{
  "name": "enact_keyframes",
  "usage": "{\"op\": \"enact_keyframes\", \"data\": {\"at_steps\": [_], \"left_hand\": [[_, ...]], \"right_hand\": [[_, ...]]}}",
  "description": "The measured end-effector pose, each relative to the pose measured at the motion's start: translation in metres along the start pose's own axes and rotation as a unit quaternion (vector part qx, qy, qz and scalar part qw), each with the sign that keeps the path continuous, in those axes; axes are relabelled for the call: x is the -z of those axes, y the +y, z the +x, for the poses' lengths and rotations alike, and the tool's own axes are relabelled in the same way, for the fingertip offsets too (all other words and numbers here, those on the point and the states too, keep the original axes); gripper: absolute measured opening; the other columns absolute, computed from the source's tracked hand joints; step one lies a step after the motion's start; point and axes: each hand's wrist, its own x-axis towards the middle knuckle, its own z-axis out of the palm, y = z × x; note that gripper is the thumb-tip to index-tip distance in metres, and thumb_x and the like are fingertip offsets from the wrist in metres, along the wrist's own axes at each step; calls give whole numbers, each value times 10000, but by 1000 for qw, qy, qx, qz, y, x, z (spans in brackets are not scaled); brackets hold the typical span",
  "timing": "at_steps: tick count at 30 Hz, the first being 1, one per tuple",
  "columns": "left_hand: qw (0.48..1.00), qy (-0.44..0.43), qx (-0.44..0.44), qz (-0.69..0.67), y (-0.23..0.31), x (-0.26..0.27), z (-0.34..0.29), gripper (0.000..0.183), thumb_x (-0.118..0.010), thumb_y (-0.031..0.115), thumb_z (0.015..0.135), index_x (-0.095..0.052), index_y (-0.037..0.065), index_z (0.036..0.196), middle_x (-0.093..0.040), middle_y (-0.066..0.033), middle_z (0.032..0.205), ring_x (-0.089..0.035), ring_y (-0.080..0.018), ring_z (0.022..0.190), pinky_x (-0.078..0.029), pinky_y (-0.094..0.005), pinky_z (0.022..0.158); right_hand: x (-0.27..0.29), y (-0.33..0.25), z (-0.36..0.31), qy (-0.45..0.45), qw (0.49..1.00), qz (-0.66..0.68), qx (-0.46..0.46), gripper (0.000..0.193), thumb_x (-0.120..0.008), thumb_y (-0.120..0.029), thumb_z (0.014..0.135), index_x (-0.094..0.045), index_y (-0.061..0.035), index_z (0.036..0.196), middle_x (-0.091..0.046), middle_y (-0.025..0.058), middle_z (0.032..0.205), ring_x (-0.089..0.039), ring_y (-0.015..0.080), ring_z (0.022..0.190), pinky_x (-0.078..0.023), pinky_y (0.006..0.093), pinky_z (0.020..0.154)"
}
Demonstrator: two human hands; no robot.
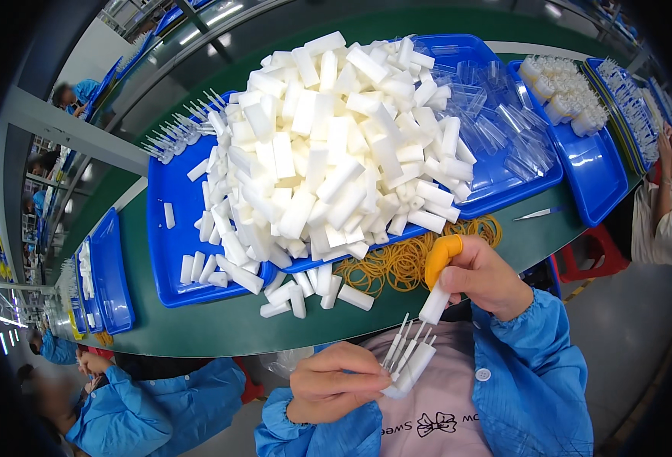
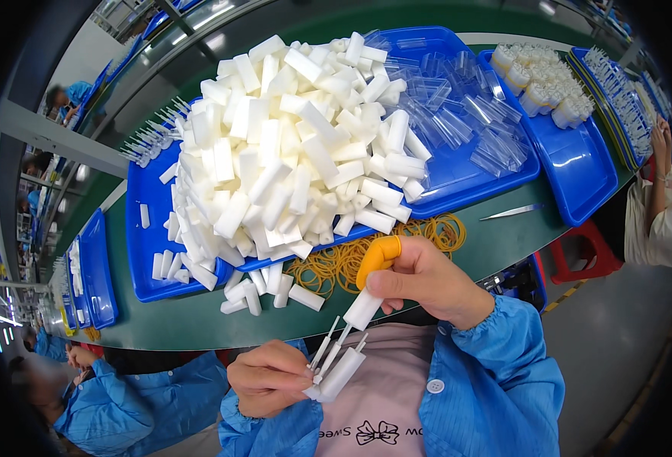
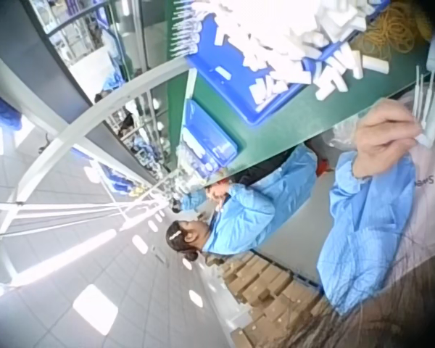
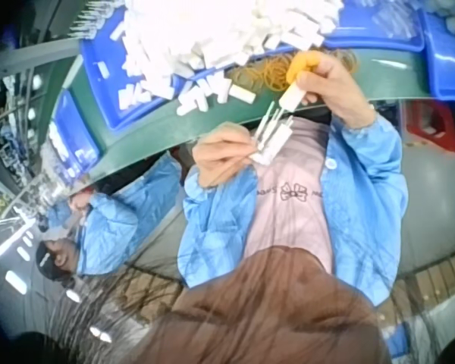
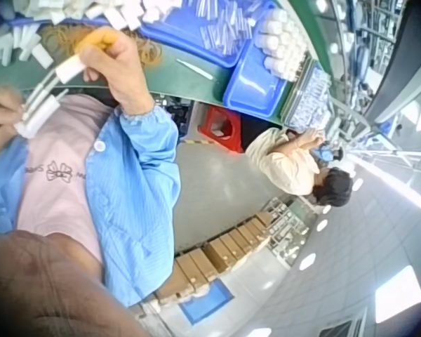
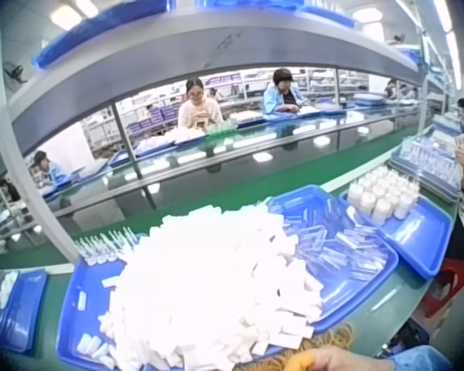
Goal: The person assembles small white cylindrical components by inserting them into clear plastic sleeves and securing them with rubber bands. They repeatedly pick up components from a blue tray, insert them into sleeves, and use a yellow rubber band to bundle the set together before placing the finished unit on the tray.
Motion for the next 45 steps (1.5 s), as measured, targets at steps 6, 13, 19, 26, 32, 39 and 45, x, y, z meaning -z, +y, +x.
{"op": "enact_keyframes", "data": {"at_steps": [6, 13, 19, 26, 32, 39, 45], "left_hand": [[1000, -9, 3, 13, 1, -1, 1, 235, -721, -44, 659, -686, -32, 891, -639, -138, 887, -622, -247, 773, -491, -318, 660], [996, -23, -9, 86, 1, 0, 3, 240, -714, -56, 659, -689, -15, 894, -632, -136, 893, -620, -235, 792, -491, -310, 669], [980, 102, 18, 171, 3, -18, -5, 314, -744, -27, 657, -668, 8, 959, -618, -123, 944, -614, -235, 842, -496, -306, 722], [977, 155, 128, 73, -2, -9, -13, 381, -777, 12, 651, -634, 0, 1003, -623, -147, 952, -598, -228, 907, -490, -299, 750], [976, 198, 86, 6, -14, 3, -40, 233, -715, 1, 723, -626, -26, 937, -604, -145, 953, -577, -201, 885, -458, -298, 785], [915, 399, 58, 26, -1, 26, -35, 195, -633, 79, 824, -561, -17, 977, -523, -87, 988, -500, -143, 896, -405, -262, 812], [901, 424, 23, 94, -3, 35, -44, 217, -634, 116, 844, -555, -11, 1001, -518, -72, 965, -498, -129, 874, -421, -264, 784]], "right_hand": [[-2, -1, -1, -20, 1000, -4, 7, 148, -659, -133, 833, -599, -34, 925, -594, 10, 803, -536, 62, 691, -451, 206, 647], [-13, 2, 0, -77, 992, -89, 40, 155, -703, -128, 800, -628, -20, 883, -619, 5, 848, -552, 78, 798, -437, 224, 738], [-32, 7, 1, -100, 965, -196, 139, 137, -726, -133, 771, -652, -55, 857, -613, 26, 815, -555, 129, 745, -421, 253, 684], [-38, 4, 5, -87, 963, -225, 117, 187, -743, -127, 744, -652, -29, 874, -592, 51, 848, -533, 154, 788, -403, 277, 716], [-54, 7, 13, -75, 971, -205, 98, 226, -724, -137, 751, -643, -26, 931, -598, 49, 850, -543, 175, 780, -408, 282, 686], [-59, 33, 29, 18, 651, -691, 315, 345, -689, -344, 700, -637, -99, 937, -594, 42, 825, -503, 202, 820, -365, 356, 782], [-59, 60, 39, 47, 546, -765, 337, 285, -628, -222, 719, -631, -66, 957, -564, 29, 788, -497, 198, 771, -366, 355, 793]]}}
